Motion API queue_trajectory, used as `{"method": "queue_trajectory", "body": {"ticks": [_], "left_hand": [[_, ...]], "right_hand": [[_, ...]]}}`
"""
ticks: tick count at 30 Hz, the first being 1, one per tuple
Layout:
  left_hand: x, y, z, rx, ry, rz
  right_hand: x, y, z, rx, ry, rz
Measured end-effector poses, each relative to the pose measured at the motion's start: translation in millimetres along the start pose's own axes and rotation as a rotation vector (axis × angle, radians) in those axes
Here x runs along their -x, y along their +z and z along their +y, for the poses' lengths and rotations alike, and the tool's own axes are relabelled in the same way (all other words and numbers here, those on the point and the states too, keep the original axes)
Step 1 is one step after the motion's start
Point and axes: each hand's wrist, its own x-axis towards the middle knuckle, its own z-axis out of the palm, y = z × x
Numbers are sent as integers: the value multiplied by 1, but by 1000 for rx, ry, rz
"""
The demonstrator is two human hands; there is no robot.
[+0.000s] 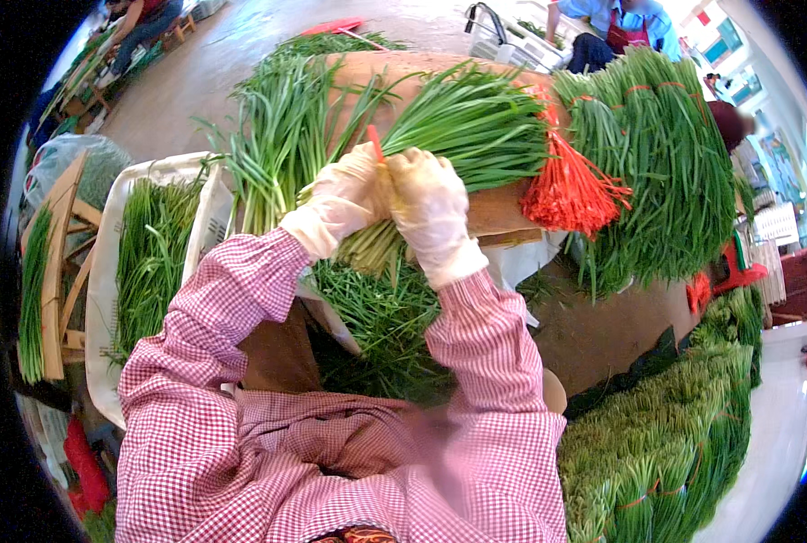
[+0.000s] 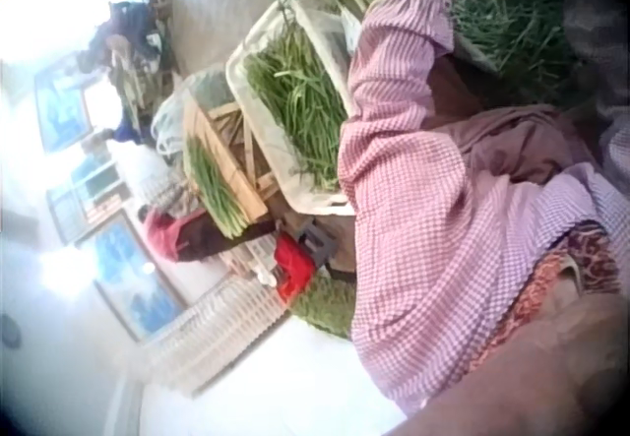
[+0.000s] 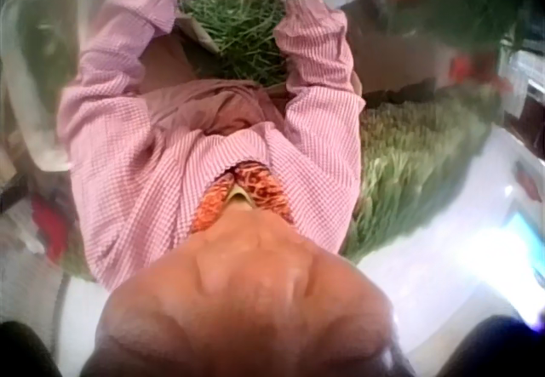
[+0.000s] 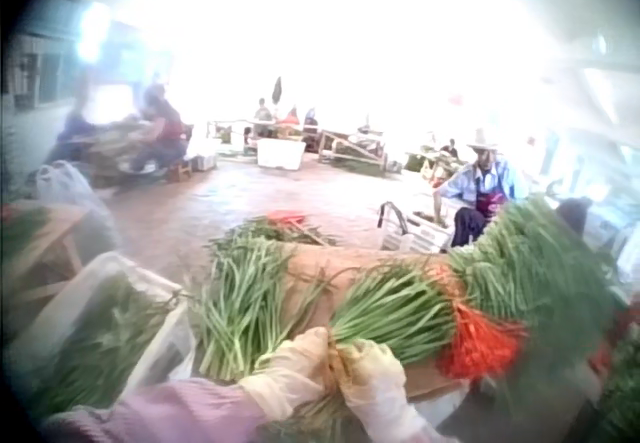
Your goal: The person peels away outer leaves to clean a bundle of green onions, removes loose debris by hand, and secures the bundle with a red tie.
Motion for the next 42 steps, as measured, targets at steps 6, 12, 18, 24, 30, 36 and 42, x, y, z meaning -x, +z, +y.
{"method": "queue_trajectory", "body": {"ticks": [6, 12, 18, 24, 30, 36, 42], "left_hand": [[3, -30, 33, 189, 70, -170], [7, -67, 64, -66, -91, -315], [-11, -66, 34, 59, 6, -515], [-8, -94, 39, 699, -285, -575], [-21, -91, 32, 929, -639, -477], [-38, -81, 29, 1093, -847, -406], [-27, -86, 27, 1382, -800, -251]], "right_hand": [[-38, 29, 28, 89, -318, -71], [-50, 51, 43, -377, -305, -123], [-35, 48, 51, -477, 60, -268], [-38, 39, 47, -402, 173, -406], [-35, 38, 46, -468, 171, -421], [-29, 41, 57, -500, 109, -339], [-31, 29, 52, -416, 54, -444]]}}
